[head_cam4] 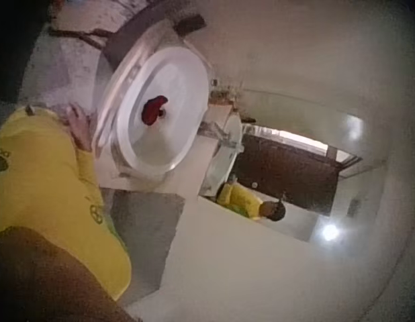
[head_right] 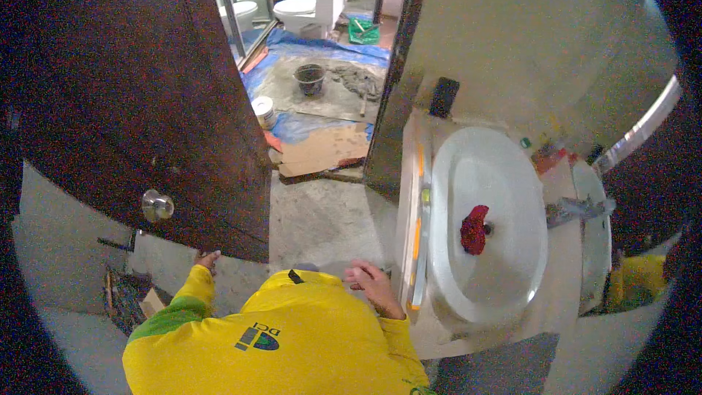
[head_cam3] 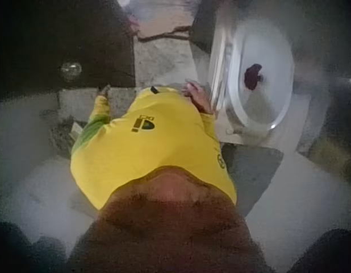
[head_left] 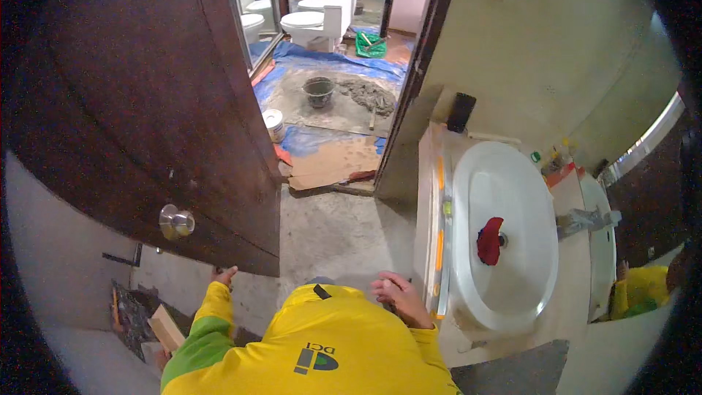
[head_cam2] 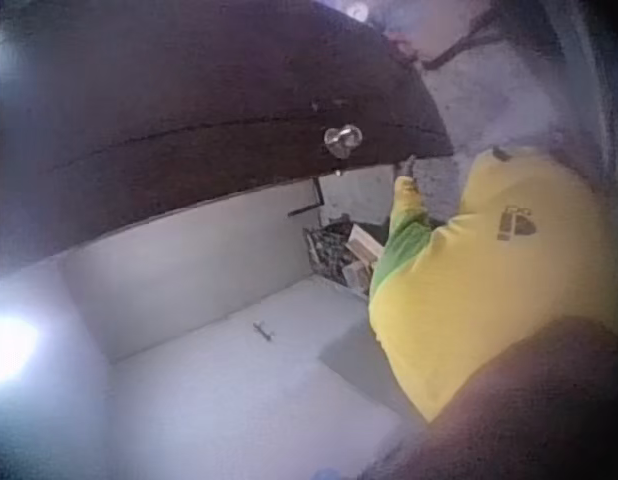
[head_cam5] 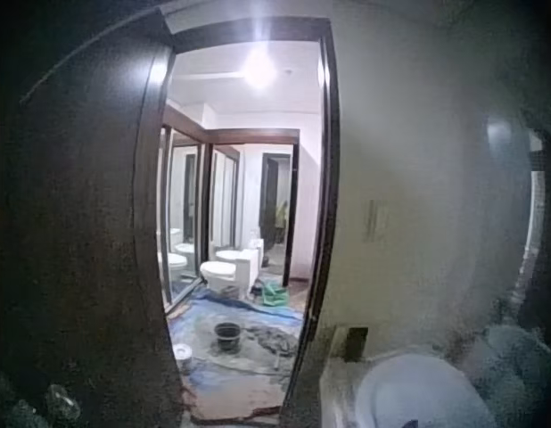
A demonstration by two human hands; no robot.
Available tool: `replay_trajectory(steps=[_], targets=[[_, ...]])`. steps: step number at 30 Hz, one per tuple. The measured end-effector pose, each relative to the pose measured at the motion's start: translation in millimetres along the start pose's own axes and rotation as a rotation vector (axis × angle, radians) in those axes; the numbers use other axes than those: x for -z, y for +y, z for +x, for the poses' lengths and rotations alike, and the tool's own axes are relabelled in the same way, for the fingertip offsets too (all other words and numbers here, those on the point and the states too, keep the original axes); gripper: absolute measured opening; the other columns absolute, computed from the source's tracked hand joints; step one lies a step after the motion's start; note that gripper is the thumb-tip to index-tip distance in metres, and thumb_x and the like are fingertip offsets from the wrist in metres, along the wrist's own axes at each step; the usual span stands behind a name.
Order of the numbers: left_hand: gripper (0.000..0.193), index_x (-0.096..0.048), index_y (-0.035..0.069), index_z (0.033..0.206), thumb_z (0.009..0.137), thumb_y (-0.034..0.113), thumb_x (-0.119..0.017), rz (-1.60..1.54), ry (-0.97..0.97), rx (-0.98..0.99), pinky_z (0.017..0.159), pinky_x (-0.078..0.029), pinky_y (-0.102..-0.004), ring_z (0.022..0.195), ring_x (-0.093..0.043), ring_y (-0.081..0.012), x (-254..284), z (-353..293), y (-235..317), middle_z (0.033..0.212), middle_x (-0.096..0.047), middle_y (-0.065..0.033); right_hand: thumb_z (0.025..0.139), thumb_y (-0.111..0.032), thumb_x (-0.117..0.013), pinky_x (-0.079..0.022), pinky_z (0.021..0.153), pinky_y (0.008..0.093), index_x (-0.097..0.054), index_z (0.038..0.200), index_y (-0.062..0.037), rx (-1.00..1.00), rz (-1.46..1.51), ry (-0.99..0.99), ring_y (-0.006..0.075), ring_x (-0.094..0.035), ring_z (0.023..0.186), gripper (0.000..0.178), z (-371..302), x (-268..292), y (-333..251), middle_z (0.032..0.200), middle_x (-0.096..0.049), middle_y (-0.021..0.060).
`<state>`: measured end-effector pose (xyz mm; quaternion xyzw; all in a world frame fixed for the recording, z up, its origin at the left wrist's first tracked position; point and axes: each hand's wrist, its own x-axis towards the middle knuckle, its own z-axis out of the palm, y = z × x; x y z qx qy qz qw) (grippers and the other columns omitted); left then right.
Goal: The person mixes wet cement on a tarp using a trowel, scoops the mixture into a bucket, and carries it to another room. The person then transfers the cement from the bucket onto a board with the trowel.
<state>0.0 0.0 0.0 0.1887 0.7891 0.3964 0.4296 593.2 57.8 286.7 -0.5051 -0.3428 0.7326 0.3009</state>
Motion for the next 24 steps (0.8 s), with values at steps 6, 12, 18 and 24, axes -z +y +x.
replay_trajectory(steps=[6, 12, 18, 24], targets=[[0.089, -0.025, 0.014, 0.145, 0.075, 0.036, -0.076, -0.225, 0.391, 0.363, 0.066, -0.049, -0.0572, 0.085, -0.061, -0.0334, -27.9, -36.7, 64.0, 0.127, -0.054, -0.0146, 0.098, -0.023, -0.049, -0.051, 0.079, 0.0296, -0.046, 0.130, -0.0001, 0.175, 0.013, -0.020, 0.0185, -0.062, 0.092, 0.040, 38.6, 12.4, -40.4, 0.111, -0.062, 0.0140], [0.062, -0.047, 0.012, 0.134, 0.080, 0.033, -0.070, -0.383, 0.514, 0.453, 0.088, -0.048, -0.0427, 0.104, -0.059, -0.0290, -60.7, 11.3, 32.0, 0.129, -0.054, -0.0166, 0.096, -0.027, -0.053, -0.053, 0.074, 0.0292, -0.048, 0.127, 0.0019, 0.153, 0.071, 0.072, 0.0170, -0.063, 0.087, 0.042, 110.9, 16.1, -67.0, 0.109, -0.063, 0.0151], [0.047, -0.058, 0.008, 0.122, 0.087, 0.039, -0.053, 0.275, -0.180, 0.712, 0.093, -0.046, -0.0459, 0.107, -0.060, -0.0319, -190.7, 78.6, 35.9, 0.122, -0.060, -0.0175, 0.096, -0.027, -0.051, -0.053, 0.071, 0.0319, -0.049, 0.124, 0.0010, 0.002, 0.045, 0.200, 0.0194, -0.064, 0.080, 0.040, 228.6, 17.3, -90.5, 0.102, -0.064, 0.0150], [0.052, -0.062, 0.008, 0.116, 0.080, 0.045, -0.058, 0.885, -0.538, 0.012, 0.092, -0.046, -0.0427, 0.108, -0.060, -0.0326, -277.8, 217.1, 110.4, 0.119, -0.060, -0.0206, 0.092, -0.031, -0.055, -0.052, 0.062, 0.0299, -0.054, 0.117, -0.0025, -0.241, -0.062, 0.262, 0.0174, -0.062, 0.076, 0.038, 379.3, 33.5, -83.5, 0.093, -0.063, 0.0106]])
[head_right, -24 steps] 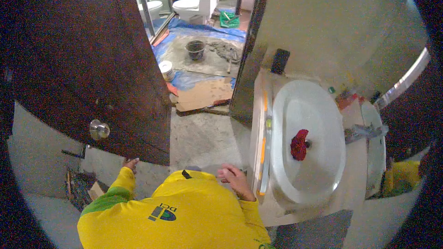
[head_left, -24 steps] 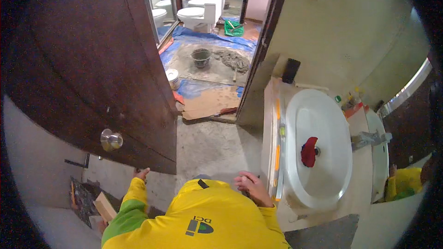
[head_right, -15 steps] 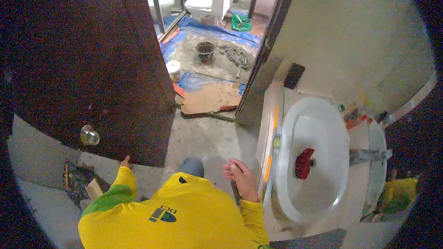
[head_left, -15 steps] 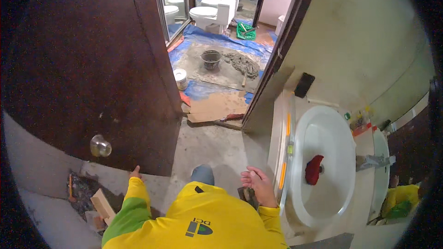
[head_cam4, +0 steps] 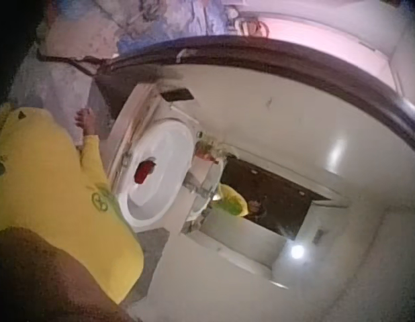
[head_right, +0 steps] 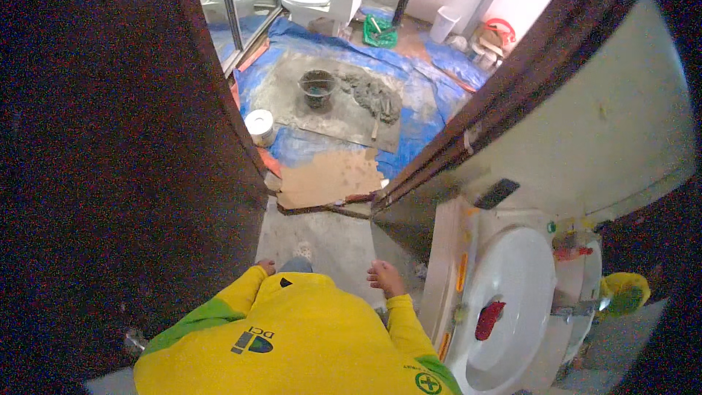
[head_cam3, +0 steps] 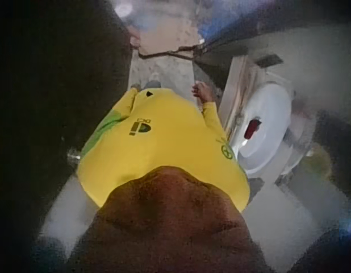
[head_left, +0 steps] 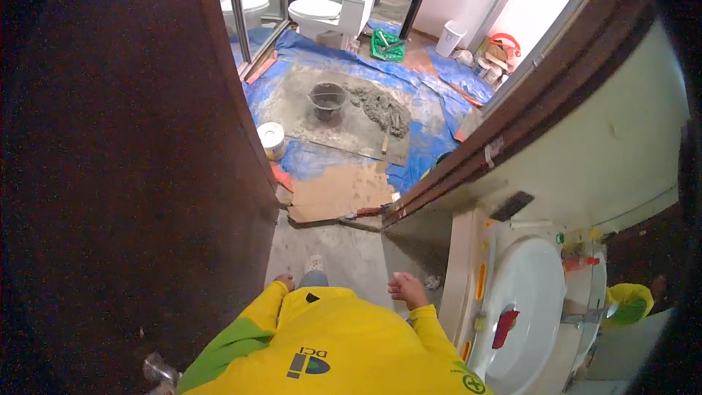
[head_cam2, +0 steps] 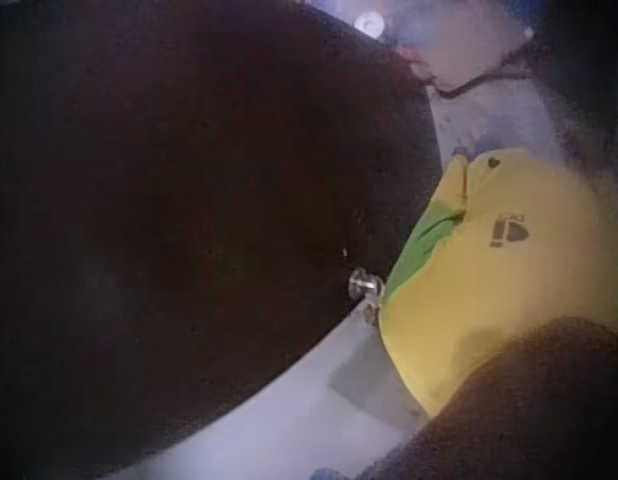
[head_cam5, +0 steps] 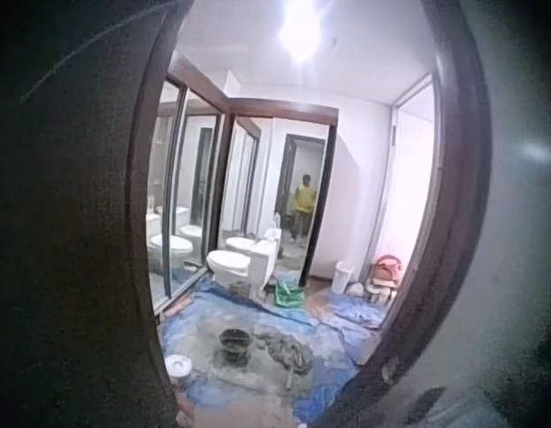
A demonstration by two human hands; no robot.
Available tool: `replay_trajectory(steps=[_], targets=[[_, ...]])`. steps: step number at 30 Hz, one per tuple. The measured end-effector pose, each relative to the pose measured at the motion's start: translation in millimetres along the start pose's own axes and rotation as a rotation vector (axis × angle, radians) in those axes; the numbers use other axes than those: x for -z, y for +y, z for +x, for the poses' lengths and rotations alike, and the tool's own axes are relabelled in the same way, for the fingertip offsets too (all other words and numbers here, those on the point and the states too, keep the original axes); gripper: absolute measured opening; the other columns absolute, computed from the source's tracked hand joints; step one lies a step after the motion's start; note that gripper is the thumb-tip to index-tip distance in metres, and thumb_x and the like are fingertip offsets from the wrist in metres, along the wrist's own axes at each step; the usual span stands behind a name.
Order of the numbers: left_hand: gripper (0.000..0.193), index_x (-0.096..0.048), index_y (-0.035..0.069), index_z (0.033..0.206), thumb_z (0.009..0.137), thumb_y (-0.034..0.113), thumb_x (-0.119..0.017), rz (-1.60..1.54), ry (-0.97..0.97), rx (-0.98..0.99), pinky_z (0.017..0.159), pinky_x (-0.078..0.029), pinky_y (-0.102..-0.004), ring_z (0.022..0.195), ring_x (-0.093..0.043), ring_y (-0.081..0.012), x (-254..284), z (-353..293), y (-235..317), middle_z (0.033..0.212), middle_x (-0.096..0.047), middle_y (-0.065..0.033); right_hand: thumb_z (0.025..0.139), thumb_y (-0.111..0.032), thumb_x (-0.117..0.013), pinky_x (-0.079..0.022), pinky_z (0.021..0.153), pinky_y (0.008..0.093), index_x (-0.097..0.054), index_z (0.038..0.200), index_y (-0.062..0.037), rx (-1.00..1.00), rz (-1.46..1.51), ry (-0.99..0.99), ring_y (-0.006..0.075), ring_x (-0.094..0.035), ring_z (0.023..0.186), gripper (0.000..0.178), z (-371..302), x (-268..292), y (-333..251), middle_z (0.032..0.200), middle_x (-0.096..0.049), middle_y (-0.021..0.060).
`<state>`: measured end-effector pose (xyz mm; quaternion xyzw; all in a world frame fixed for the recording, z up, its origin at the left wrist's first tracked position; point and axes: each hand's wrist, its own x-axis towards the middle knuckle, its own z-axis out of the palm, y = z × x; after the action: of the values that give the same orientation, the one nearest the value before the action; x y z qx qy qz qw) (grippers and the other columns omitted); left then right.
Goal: The person mixes wet cement on a tarp using a trowel, scoops the mixture into a bucket, and carries it to another room. The person then transfers the cement from the bucket onto a board with the trowel.
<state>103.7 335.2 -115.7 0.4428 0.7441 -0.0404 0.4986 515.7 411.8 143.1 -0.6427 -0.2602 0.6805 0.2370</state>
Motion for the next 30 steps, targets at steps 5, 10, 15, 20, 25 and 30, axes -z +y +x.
replay_trajectory(steps=[5, 10, 15, 20, 25, 30], targets=[[0.044, -0.063, 0.007, 0.110, 0.081, 0.040, -0.061, -0.431, 0.047, 0.073, 0.050, -0.050, -0.0398, 0.058, -0.061, -0.0230, 142.0, 63.2, 96.6, 0.085, -0.066, -0.0127, 0.090, -0.029, -0.058, -0.048, 0.050, 0.0283, -0.060, 0.100, -0.0066, -0.100, -0.168, 0.132, 0.0157, -0.059, 0.062, 0.024, 100.0, 17.8, -18.4, 0.082, -0.059, 0.0055], [0.029, -0.063, 0.009, 0.099, 0.082, 0.032, -0.063, -0.826, 0.249, 0.067, 0.043, -0.044, -0.0367, 0.053, -0.054, -0.0209, 239.2, 100.5, 138.9, 0.077, -0.061, -0.0079, 0.088, -0.028, -0.060, -0.045, 0.044, 0.0289, -0.061, 0.097, -0.0075, -0.100, -0.250, 0.185, 0.0143, -0.055, 0.055, 0.022, 186.2, 24.0, -59.1, 0.073, -0.055, 0.0029], [0.029, -0.065, 0.009, 0.100, 0.080, 0.031, -0.066, -0.558, 0.080, -0.020, 0.046, -0.047, -0.0357, 0.062, -0.059, -0.0207, 246.8, 127.5, 152.6, 0.082, -0.062, -0.0085, 0.084, -0.034, -0.063, -0.051, 0.053, 0.0386, -0.065, 0.092, -0.0024, 0.107, -0.600, 0.222, 0.0243, -0.062, 0.064, 0.033, 302.6, 17.9, -109.2, 0.084, -0.064, 0.0132], [0.045, -0.061, 0.011, 0.119, 0.084, 0.039, -0.060, -0.007, -0.196, -0.399, 0.088, -0.048, -0.0372, 0.099, -0.062, -0.0261, 212.5, 120.5, 288.2, 0.111, -0.066, -0.0138, 0.082, -0.043, -0.056, -0.045, 0.090, 0.0462, -0.068, 0.094, -0.0012, 0.126, -0.991, 0.045, 0.0399, -0.059, 0.104, 0.046, 363.5, -1.5, -237.0, 0.106, -0.063, 0.0246], [0.046, -0.060, 0.012, 0.121, 0.085, 0.041, -0.058, 0.097, -0.526, -0.559, 0.096, -0.043, -0.0380, 0.108, -0.060, -0.0287, 254.2, 150.6, 421.7, 0.117, -0.064, -0.0143, 0.084, -0.039, -0.055, -0.051, 0.073, 0.0440, -0.068, 0.092, -0.0032, 0.446, -1.097, 0.056, 0.0348, -0.065, 0.082, 0.039, 458.6, 28.0, -345.5, 0.087, -0.067, 0.0198], [0.044, -0.060, 0.012, 0.120, 0.085, 0.039, -0.057, 0.181, -0.646, -0.647, 0.096, -0.043, -0.0389, 0.109, -0.059, -0.0289, 305.1, 186.1, 470.8, 0.118, -0.063, -0.0147, 0.086, -0.036, -0.057, -0.048, 0.049, 0.0362, -0.066, 0.085, -0.0035, 0.325, -0.714, 0.181, 0.0193, -0.061, 0.055, 0.034, 495.0, 47.6, -454.5, 0.067, -0.064, 0.0117]])
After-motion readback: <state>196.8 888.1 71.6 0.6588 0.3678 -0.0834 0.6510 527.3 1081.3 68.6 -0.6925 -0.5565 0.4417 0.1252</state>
